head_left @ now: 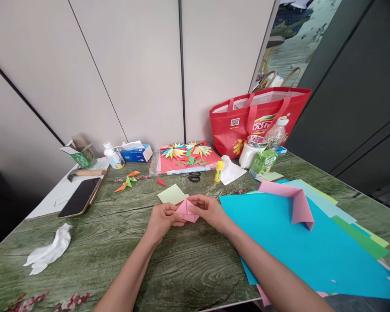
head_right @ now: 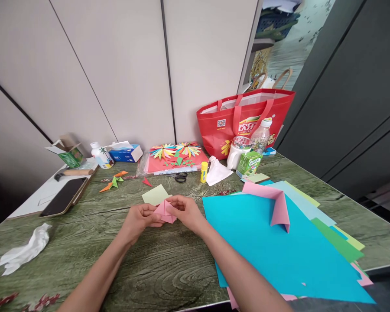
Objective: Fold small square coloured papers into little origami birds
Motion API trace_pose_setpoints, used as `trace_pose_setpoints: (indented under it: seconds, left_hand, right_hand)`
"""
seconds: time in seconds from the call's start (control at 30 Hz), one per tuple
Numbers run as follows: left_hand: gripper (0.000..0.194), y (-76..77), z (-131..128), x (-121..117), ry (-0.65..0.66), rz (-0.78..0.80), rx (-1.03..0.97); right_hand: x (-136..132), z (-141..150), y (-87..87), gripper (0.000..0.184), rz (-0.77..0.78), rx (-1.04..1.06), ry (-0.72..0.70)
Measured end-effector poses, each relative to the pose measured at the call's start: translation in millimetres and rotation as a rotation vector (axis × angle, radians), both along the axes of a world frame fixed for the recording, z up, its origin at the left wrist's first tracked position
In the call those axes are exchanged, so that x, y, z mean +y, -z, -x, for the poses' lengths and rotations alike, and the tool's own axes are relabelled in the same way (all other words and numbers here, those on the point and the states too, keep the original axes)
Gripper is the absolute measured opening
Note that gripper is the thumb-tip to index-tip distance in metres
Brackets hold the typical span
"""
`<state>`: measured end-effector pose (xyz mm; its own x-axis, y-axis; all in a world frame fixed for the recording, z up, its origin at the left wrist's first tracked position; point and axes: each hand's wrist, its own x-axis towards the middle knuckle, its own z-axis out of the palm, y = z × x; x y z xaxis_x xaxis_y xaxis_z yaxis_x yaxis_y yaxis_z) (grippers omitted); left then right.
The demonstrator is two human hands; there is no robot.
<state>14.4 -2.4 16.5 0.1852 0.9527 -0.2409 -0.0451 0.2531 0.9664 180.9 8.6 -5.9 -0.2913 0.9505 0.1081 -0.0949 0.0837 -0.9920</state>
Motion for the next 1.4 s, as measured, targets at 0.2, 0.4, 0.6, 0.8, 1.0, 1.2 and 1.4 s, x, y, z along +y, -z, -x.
trace_pose_setpoints:
  seconds: [0.2, 0.4, 0.6, 0.8, 1.0, 1.2, 1.4]
  left_hand:
    - [0.033, 0.5, 0, 0, -0.028, -0.053, -0.029]
    - [0.026, 6.5, -2, 0, -0.014, -0.049, -0.086]
    - [0.022, 4.5, -5, -1, -0.077, -0.081, 0.010]
    - [0.022, 2.6, -10, -4, -0.046, -0.083, 0.010]
    - [0.023, 4.7, -10, -5, -0.112, -0.171, 0.029]
    - [0.024, 3.4, -11, -6, -0.094, -0.192, 0.025]
    - [0.024, 1.8, -8, -4, -0.124, -0.153, -0.040]
  right_hand:
    - [0, 3, 3.8, 0.018, 0.000, 0.005, 0.048]
    - [0, 7, 8.2, 0.018, -0.001, 0.036, 0.129]
    - [1, 7, 7.4, 0.019, -0.050, -0.016, 0.105]
    - [-7, 8, 9.6, 0.011, -0.223, -0.185, 0.302]
    - [-14, 11, 3.8, 0.008, -0.468, -0.309, 0.273]
    - [-15, 13, 6.5, 0.022, -0.628, -0.304, 0.254]
    - [-17, 14, -1.8, 0.031, -0.591, -0.271, 0.086]
